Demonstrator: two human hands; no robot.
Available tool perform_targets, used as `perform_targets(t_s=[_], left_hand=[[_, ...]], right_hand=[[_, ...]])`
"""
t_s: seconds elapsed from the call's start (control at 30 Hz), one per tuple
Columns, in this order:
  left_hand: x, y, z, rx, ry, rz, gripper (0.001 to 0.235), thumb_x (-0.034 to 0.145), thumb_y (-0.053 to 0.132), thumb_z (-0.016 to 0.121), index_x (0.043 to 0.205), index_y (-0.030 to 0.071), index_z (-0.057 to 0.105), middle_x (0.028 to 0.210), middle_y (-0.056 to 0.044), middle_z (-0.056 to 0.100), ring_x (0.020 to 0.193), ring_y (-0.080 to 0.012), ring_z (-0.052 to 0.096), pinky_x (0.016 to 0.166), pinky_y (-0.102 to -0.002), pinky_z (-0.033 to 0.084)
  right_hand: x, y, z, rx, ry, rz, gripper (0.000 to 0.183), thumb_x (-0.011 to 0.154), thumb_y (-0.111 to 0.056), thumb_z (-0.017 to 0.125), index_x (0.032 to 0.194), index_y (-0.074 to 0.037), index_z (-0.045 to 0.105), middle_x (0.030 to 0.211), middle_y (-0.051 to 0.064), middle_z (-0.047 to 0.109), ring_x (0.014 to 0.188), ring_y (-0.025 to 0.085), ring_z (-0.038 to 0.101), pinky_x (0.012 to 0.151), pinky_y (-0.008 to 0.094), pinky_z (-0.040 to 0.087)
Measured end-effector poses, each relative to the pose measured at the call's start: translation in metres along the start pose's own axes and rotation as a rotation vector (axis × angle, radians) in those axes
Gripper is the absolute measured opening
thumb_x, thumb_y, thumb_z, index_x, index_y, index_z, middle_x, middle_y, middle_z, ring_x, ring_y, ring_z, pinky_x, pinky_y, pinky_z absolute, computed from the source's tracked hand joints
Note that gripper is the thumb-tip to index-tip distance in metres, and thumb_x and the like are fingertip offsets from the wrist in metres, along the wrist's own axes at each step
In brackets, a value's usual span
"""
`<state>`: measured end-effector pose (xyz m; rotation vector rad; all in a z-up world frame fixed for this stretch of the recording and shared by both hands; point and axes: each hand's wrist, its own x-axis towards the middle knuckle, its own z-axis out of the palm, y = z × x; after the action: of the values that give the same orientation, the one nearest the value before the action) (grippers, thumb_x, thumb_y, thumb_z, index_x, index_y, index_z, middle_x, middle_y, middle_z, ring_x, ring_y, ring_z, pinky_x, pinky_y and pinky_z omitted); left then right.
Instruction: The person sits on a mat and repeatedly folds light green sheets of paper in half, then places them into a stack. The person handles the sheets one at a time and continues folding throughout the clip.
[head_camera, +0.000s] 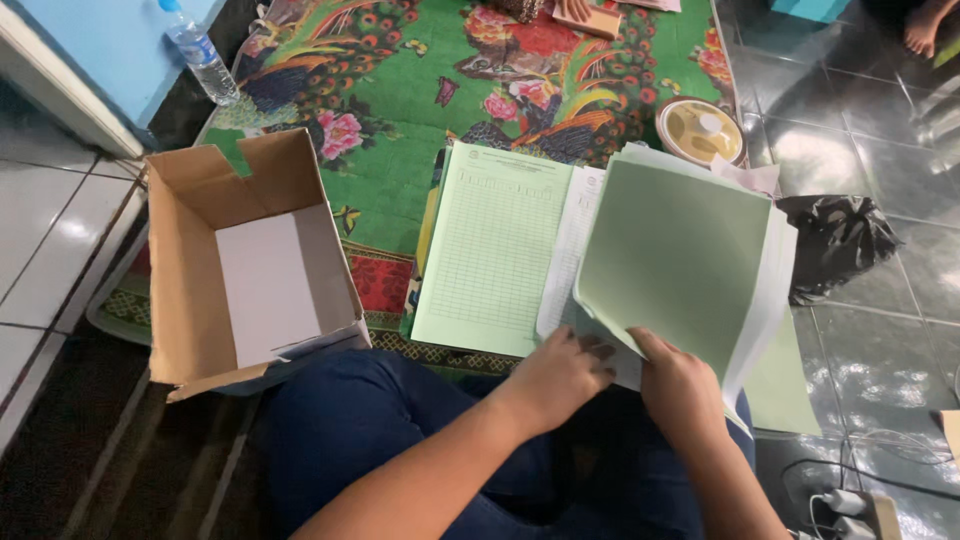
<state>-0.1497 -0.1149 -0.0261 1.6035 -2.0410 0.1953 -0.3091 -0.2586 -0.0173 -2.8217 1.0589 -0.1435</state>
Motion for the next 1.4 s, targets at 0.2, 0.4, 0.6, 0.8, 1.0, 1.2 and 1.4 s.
perform_targets(t_s=[0.2,0.4,0.6,0.8,1.0,1.2,1.4], left_hand=[[0.007,-0.015,-0.007,0.018,0.158,-0.125,0.014,0.082,0.012,0.069,0.069,0.015,0.074,0.066,-0.006,0.068,0.066,-0.0267,0.064,0.07,-0.042,0.053],[0.002,-0.027,0.006,0.076,0.078,-0.215,0.003,0.073,0.018,0.074,0.073,0.017,0.072,0.086,-0.002,0.068,0.096,-0.0228,0.061,0.087,-0.04,0.05],[-0.017,-0.043,-0.046,-0.068,-0.185,-0.355,0.038,0.082,0.002,0.064,0.116,0.013,0.072,0.135,-0.017,0.059,0.124,-0.0355,0.054,0.092,-0.044,0.048],[-0.02,-0.045,-0.056,0.006,-0.223,-0.372,0.037,0.079,0.001,0.064,0.113,0.015,0.074,0.138,-0.018,0.056,0.124,-0.0368,0.053,0.088,-0.045,0.051],[-0.018,-0.067,-0.01,0.09,0.088,-0.325,0.007,0.084,0.019,0.076,0.078,0.02,0.072,0.082,0.008,0.06,0.077,-0.0147,0.06,0.071,-0.033,0.048],[-0.013,-0.063,-0.034,0.026,0.194,-0.292,0.007,0.083,0.008,0.076,0.081,0.015,0.075,0.083,0.003,0.069,0.077,-0.0251,0.061,0.069,-0.04,0.043],[-0.056,-0.087,-0.125,0.016,-0.4,-0.655,0.058,0.077,0.045,0.087,0.119,0.008,0.071,0.11,-0.008,0.068,0.11,-0.0295,0.057,0.099,-0.044,0.047]], right_hand=[[0.005,-0.004,0.028,0.06,0.088,-0.103,0.046,0.087,-0.015,0.052,0.127,-0.034,0.064,0.122,-0.007,0.075,0.095,0.035,0.074,0.078,0.055,0.061],[-0.004,-0.004,0.041,0.114,0.096,-0.059,0.041,0.094,-0.018,0.052,0.131,-0.031,0.063,0.11,0.004,0.078,0.092,0.038,0.074,0.077,0.056,0.061],[0.018,0.003,0.022,0.102,0.176,-0.042,0.033,0.098,-0.018,0.055,0.129,-0.019,0.067,0.104,0.011,0.077,0.091,0.039,0.073,0.074,0.056,0.059],[0.013,-0.021,0.017,0.126,0.148,-0.013,0.04,0.094,-0.015,0.055,0.131,-0.023,0.069,0.105,0.007,0.078,0.092,0.039,0.074,0.077,0.055,0.06],[0.007,-0.048,0.038,0.112,0.141,-0.122,0.043,0.091,-0.021,0.056,0.134,-0.028,0.061,0.123,0.003,0.074,0.098,0.036,0.073,0.079,0.053,0.06],[0.004,-0.063,0.003,0.224,-0.117,0.003,0.041,0.095,-0.028,0.048,0.136,-0.029,0.051,0.135,-0.001,0.065,0.108,0.037,0.067,0.083,0.052,0.054],[0.055,0.0,-0.059,0.115,0.121,0.076,0.025,0.107,-0.027,0.053,0.098,-0.004,0.057,0.077,0.027,0.065,0.077,0.054,0.058,0.068,0.055,0.042]])
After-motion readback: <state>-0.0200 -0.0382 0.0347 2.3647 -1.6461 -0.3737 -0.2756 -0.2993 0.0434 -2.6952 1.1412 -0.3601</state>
